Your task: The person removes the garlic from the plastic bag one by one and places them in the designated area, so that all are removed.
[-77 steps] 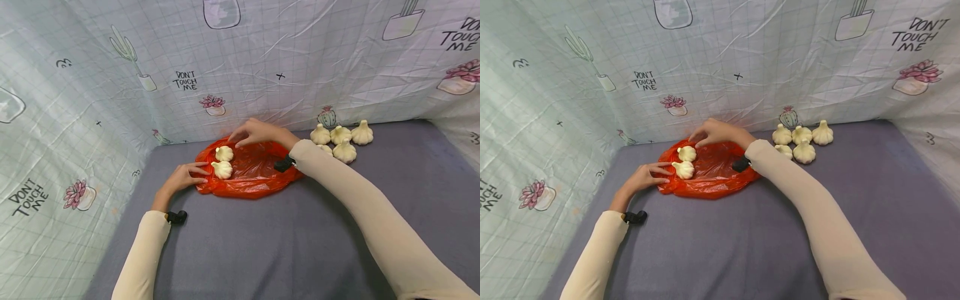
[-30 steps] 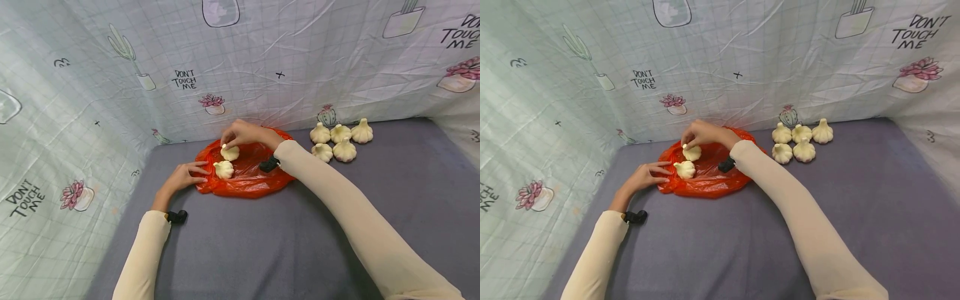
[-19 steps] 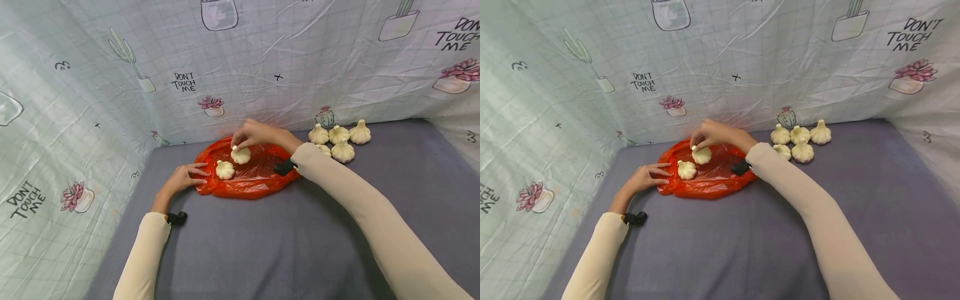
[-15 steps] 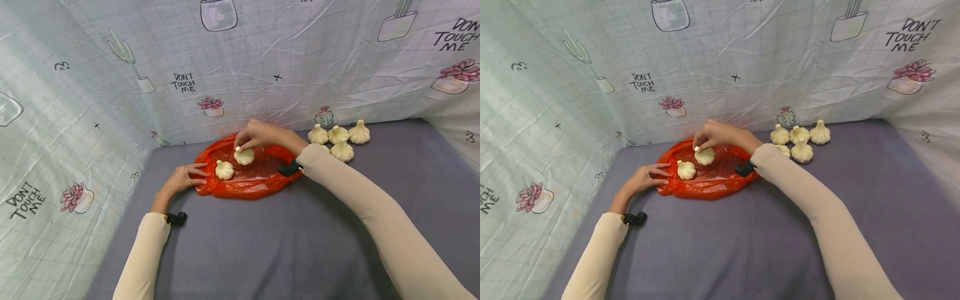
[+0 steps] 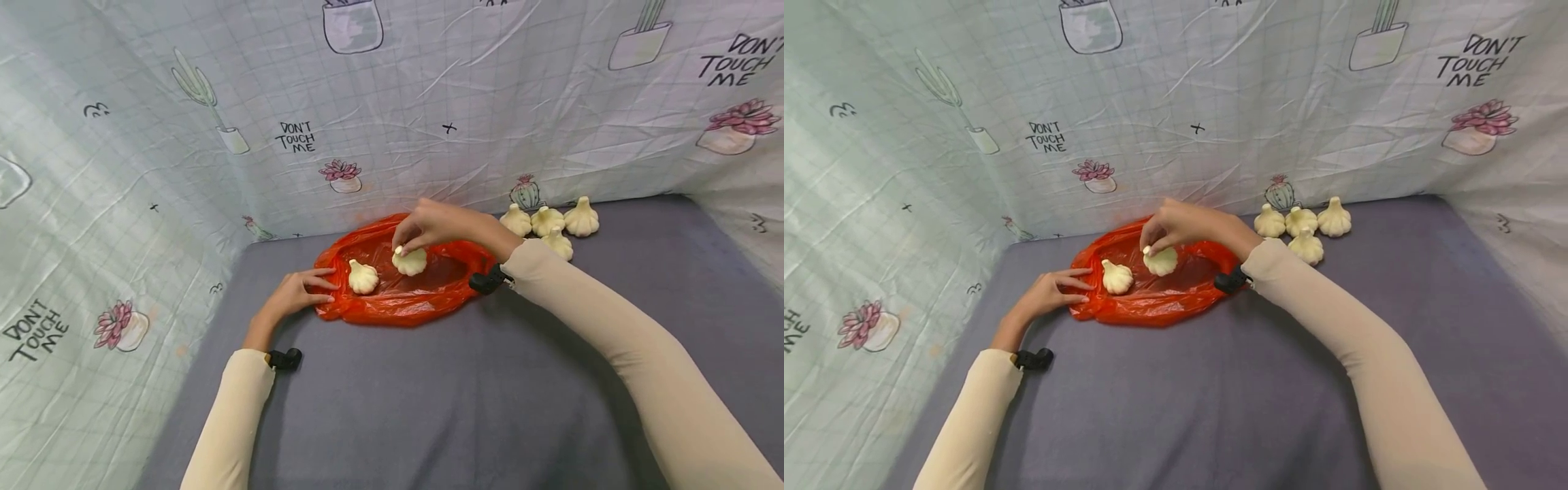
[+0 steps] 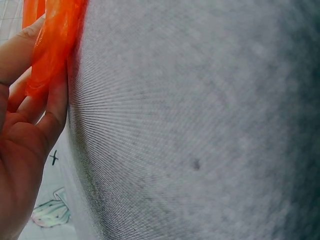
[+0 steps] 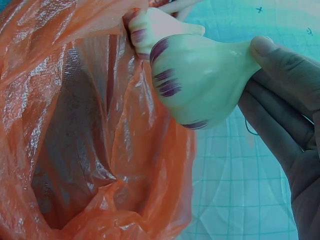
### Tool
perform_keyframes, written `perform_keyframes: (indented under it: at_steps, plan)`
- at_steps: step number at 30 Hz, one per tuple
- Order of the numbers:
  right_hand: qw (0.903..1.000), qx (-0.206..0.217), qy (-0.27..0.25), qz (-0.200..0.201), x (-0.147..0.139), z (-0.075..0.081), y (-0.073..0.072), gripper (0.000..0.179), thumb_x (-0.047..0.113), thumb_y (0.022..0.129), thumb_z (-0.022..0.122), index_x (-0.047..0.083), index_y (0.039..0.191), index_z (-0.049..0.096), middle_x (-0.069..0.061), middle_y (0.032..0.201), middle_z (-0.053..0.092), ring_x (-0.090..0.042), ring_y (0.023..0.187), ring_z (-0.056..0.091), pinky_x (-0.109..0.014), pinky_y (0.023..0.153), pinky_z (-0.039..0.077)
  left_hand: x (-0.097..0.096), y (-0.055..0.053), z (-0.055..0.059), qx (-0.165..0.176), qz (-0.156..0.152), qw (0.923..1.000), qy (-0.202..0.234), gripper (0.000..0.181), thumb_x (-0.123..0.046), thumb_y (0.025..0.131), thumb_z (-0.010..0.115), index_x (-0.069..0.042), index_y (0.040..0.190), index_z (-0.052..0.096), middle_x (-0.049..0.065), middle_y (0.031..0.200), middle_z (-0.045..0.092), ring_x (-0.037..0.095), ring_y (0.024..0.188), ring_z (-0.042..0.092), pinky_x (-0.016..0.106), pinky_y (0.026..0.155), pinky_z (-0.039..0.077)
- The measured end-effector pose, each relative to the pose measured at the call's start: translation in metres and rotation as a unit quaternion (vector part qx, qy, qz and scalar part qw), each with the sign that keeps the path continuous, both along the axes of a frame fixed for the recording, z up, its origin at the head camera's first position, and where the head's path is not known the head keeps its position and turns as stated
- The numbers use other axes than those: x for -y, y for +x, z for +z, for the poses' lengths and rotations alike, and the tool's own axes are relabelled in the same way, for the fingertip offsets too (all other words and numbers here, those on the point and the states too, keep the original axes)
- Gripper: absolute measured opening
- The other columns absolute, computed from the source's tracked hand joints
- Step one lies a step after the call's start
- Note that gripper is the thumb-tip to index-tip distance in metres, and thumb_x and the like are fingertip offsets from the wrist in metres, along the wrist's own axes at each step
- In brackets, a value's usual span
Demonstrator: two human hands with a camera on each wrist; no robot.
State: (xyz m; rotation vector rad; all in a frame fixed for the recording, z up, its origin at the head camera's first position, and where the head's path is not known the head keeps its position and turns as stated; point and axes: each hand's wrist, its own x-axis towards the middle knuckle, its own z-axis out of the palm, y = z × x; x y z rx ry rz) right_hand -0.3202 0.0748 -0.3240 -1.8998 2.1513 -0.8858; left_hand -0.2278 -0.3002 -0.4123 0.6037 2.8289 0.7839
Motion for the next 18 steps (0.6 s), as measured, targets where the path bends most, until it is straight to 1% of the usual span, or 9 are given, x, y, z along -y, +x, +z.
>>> perform_keyframes:
  at_steps: [6,14,18]
  plan:
    - [0.9999,-0.007,-0.008,-0.003,-0.007,0.001,0.002,0.012,0.014,0.091,0.077,0.007,0.1,0.079,0.002,0.091,0.077,-0.005,0.072,0.063,-0.023,0.065,0.05,0.001,0.001,0.001,-0.004,-0.002,1.0,-0.001,0.029,-0.021,0.083,0.086,-0.015,0.111,0.082,0.011,0.14,0.063,0.036,0.138,0.049,0.056,0.111,0.039]
    - [0.9992,-0.027,-0.02,-0.02,-0.022,0.006,0.007,0.01,0.013,0.09,0.079,0.008,0.098,0.08,0.003,0.088,0.077,-0.004,0.065,0.053,-0.021,0.06,0.045,0.0,0.002,0.0,-0.005,-0.002,1.0,0.0,0.028,-0.02,0.083,0.086,-0.015,0.11,0.082,0.01,0.14,0.063,0.036,0.137,0.05,0.056,0.111,0.04]
    - [0.9991,-0.025,-0.023,-0.025,-0.03,0.008,0.008,0.011,0.014,0.09,0.078,0.009,0.099,0.08,0.004,0.089,0.077,-0.005,0.067,0.056,-0.021,0.062,0.046,0.001,0.002,-0.001,-0.008,-0.003,1.0,0.002,0.028,-0.019,0.083,0.086,-0.014,0.11,0.082,0.011,0.14,0.063,0.036,0.138,0.049,0.056,0.111,0.039]
